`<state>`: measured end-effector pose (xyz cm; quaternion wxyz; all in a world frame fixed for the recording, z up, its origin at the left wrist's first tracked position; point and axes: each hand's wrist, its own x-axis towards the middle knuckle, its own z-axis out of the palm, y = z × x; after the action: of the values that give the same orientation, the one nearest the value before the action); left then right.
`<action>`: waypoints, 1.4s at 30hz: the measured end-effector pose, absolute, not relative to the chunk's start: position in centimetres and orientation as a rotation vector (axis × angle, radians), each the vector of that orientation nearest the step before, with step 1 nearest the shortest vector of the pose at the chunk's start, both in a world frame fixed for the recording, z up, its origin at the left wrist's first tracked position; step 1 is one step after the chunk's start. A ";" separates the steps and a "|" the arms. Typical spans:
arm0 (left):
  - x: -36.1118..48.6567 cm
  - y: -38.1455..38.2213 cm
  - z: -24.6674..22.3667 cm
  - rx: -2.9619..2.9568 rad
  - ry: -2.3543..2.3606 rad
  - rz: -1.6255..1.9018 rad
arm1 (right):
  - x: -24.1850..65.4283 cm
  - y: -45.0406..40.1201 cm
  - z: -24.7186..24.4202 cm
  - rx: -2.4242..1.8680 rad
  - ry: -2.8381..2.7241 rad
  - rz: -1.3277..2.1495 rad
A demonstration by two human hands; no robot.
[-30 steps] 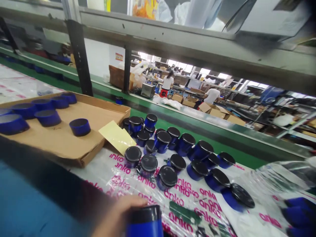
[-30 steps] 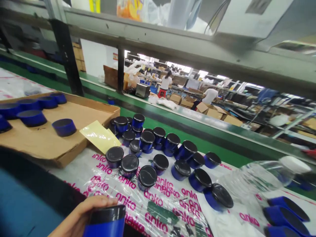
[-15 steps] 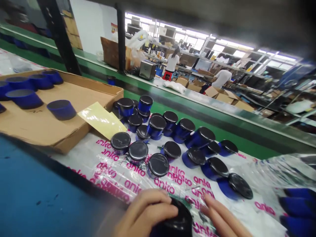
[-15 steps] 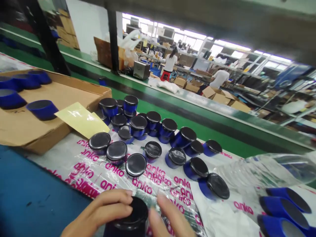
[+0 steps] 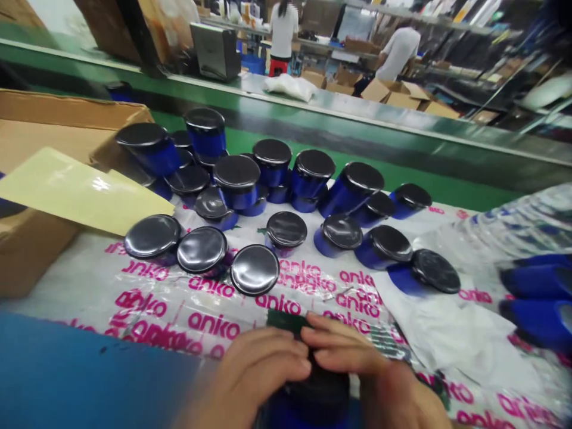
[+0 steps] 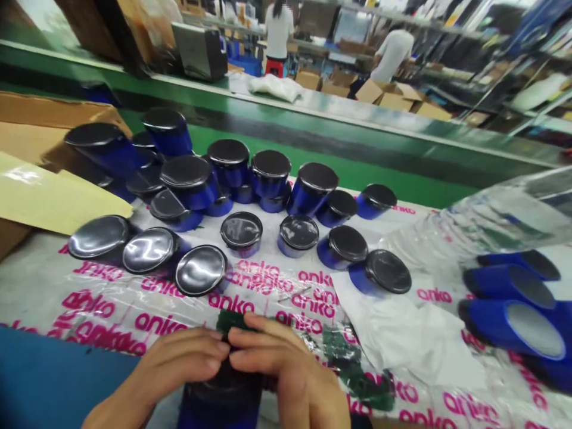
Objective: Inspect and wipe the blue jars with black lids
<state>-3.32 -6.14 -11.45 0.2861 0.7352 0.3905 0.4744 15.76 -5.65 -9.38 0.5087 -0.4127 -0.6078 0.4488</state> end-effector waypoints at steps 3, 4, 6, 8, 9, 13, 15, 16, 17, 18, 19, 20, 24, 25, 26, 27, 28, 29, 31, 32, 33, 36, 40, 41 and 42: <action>-3.7 -5.8 -11.7 2.075 1.039 1.252 | 16.5 -5.6 -10.1 -0.957 -1.845 0.856; -3.8 -5.7 -11.7 2.106 1.039 1.209 | 16.3 -5.8 -10.2 -0.996 -1.835 0.803; -4.2 -5.5 -11.8 2.153 1.028 1.103 | 15.3 -6.1 -10.2 -1.083 -1.729 0.731; -4.5 -5.3 -11.7 2.174 0.964 1.044 | 14.4 -6.3 -10.1 -1.137 -1.626 0.725; -4.7 -5.3 -11.7 2.165 0.934 1.022 | 14.1 -6.3 -10.0 -1.174 -1.585 0.747; -5.2 -5.6 -11.4 2.066 0.942 0.976 | 14.3 -5.9 -9.8 -1.224 -1.443 0.859; -5.1 -5.9 -11.1 1.968 1.029 0.972 | 14.8 -5.7 -9.8 -1.162 -1.545 0.886; -4.9 -6.0 -11.0 1.915 1.063 0.979 | 15.0 -5.6 -9.8 -1.136 -1.603 0.876; -4.7 -6.1 -10.9 1.862 1.093 0.982 | 15.1 -5.5 -9.9 -1.116 -1.656 0.863; -4.5 -6.1 -10.8 1.823 1.100 0.986 | 15.1 -5.5 -9.9 -1.112 -1.668 0.854; -4.4 -6.1 -10.8 1.799 1.087 0.994 | 15.1 -5.5 -10.0 -1.126 -1.644 0.847; -4.3 -6.0 -10.8 1.788 1.077 0.992 | 15.0 -5.5 -10.1 -1.147 -1.609 0.859; -4.4 -5.8 -10.9 1.805 1.081 0.929 | 13.8 -5.9 -10.7 -1.238 -1.352 0.937; -4.5 -5.8 -10.9 1.830 1.074 0.902 | 13.5 -6.1 -10.8 -1.265 -1.293 0.939; -4.6 -5.8 -10.8 1.855 1.062 0.872 | 13.1 -6.2 -10.9 -1.296 -1.249 0.933; -4.7 -5.8 -10.8 1.877 1.049 0.847 | 12.9 -6.4 -11.0 -1.328 -1.227 0.920; -4.7 -5.9 -10.8 1.891 1.046 0.832 | 12.8 -6.5 -11.0 -1.357 -1.227 0.904; -4.6 -5.9 -10.8 1.893 1.057 0.827 | 12.9 -6.6 -11.0 -1.384 -1.228 0.880; -4.4 -5.9 -10.8 1.875 1.123 0.849 | 13.6 -6.7 -11.0 -1.429 -1.255 0.812; -4.1 -5.8 -10.8 1.857 1.161 0.867 | 14.2 -6.8 -10.9 -1.452 -1.278 0.767; -3.9 -5.7 -10.7 1.849 1.185 0.891 | 14.9 -6.8 -10.8 -1.460 -1.273 0.701; -3.2 -5.2 -10.6 1.828 1.213 0.928 | 16.5 -6.8 -10.4 -1.373 -1.386 0.648; -3.1 -4.9 -10.4 1.831 1.198 0.929 | 15.9 -6.3 -9.8 -1.283 -1.710 0.781; -3.3 -4.9 -10.4 1.841 1.183 0.925 | 15.5 -6.2 -9.7 -1.267 -1.706 0.785; -3.5 -5.0 -10.5 1.857 1.159 0.923 | 15.1 -5.9 -9.6 -1.249 -1.678 0.793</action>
<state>-3.50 -5.00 -10.49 0.3737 0.7251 0.4526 0.3602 15.12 -5.95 -9.64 0.4369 -0.5021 -0.6747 0.3190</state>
